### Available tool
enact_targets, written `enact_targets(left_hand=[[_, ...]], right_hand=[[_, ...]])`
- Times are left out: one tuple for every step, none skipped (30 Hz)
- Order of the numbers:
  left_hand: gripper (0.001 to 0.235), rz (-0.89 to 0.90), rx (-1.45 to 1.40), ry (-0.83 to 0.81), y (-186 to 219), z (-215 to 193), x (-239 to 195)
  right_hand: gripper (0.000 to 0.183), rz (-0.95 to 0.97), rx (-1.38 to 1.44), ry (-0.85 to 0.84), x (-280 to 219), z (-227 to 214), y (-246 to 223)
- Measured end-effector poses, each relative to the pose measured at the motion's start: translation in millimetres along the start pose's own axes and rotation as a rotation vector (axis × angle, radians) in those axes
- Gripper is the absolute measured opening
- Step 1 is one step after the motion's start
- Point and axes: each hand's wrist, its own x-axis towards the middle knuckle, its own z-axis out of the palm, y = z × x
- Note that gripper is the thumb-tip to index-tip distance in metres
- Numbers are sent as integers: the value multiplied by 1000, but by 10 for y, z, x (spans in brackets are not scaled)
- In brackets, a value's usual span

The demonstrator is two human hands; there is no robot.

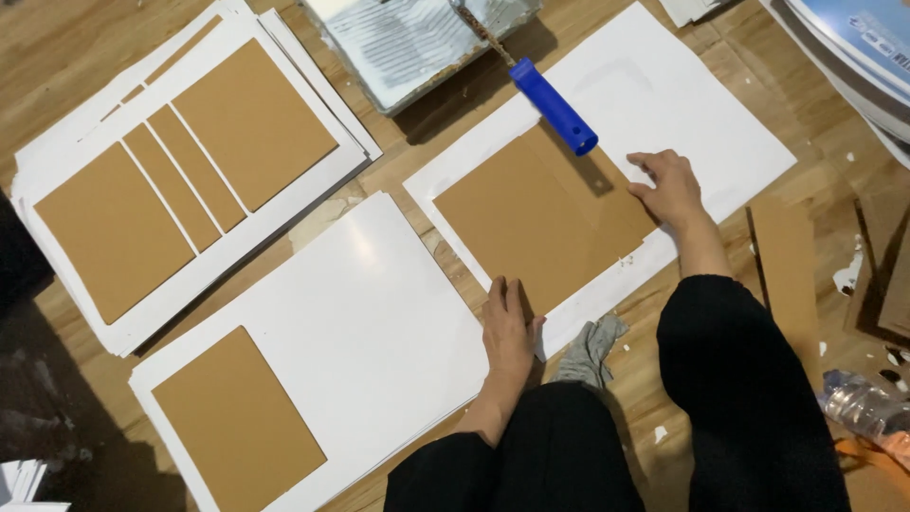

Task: Applying glue to cardboard strips using a roller and sticking them onto paper sheets for assembly.

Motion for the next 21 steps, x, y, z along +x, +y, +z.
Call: enact_targets(left_hand=[[63,-10,23,-10,10,-8,1],[64,-20,46,-20,21,-20,-1],[64,-18,47,-19,27,-19,0],[65,-26,54,-30,32,-22,0],[66,-35,61,-40,35,-26,2],[66,-34,62,-37,14,-4,18],[66,-31,62,-26,-6,24,23],[66,-29,61,-15,-28,51,29],[66,-26,61,-13,-15,41,22],[66,-29,66,-18,-4,27,15],[66,-32,71,-19,5,11,17],[66,-31,69,-15,6,3,23],[66,-32,65,-20,6,4,16],[66,-33,61,-24,7,8,10],[66,-33,60,-25,-1,16,11],[66,-36,62,-27,-6,26,12],[66,-39,65,-28,-11,33,18],[66,-36,65,-28,-15,45,28],[67,-39,72,-37,-25,52,32],[67,-42,79,-46,-35,57,37],[67,-41,79,-41,-29,51,29]], right_hand=[[40,-22,-9,6,-20,25,3],[39,-45,-19,12,-41,47,3],[39,-45,-18,15,-58,62,-14],[38,-43,-12,9,-76,77,-35],[38,-43,-5,2,-87,93,-60],[38,-46,-4,5,-101,72,-85],[35,-52,40,4,-133,50,-98],[32,-58,85,4,-165,29,-112],[32,-58,84,6,-214,-10,-69],[40,-36,91,-12,-263,-49,-29],[49,-16,97,-31,-297,-86,2],[49,-20,96,-29,-388,-184,-55],[61,15,82,-95,-493,-279,-104],[72,49,69,-161,-597,-372,-150],[72,51,68,-161,-628,-368,-182],[79,30,9,-186,-657,-366,-212],[86,9,-49,-210,-684,-365,-242],[86,10,-49,-208,-670,-350,-210],[87,2,-74,-206,-657,-328,-184],[88,-7,-99,-204,-644,-307,-162],[88,-11,-99,-201,-648,-331,-193]])
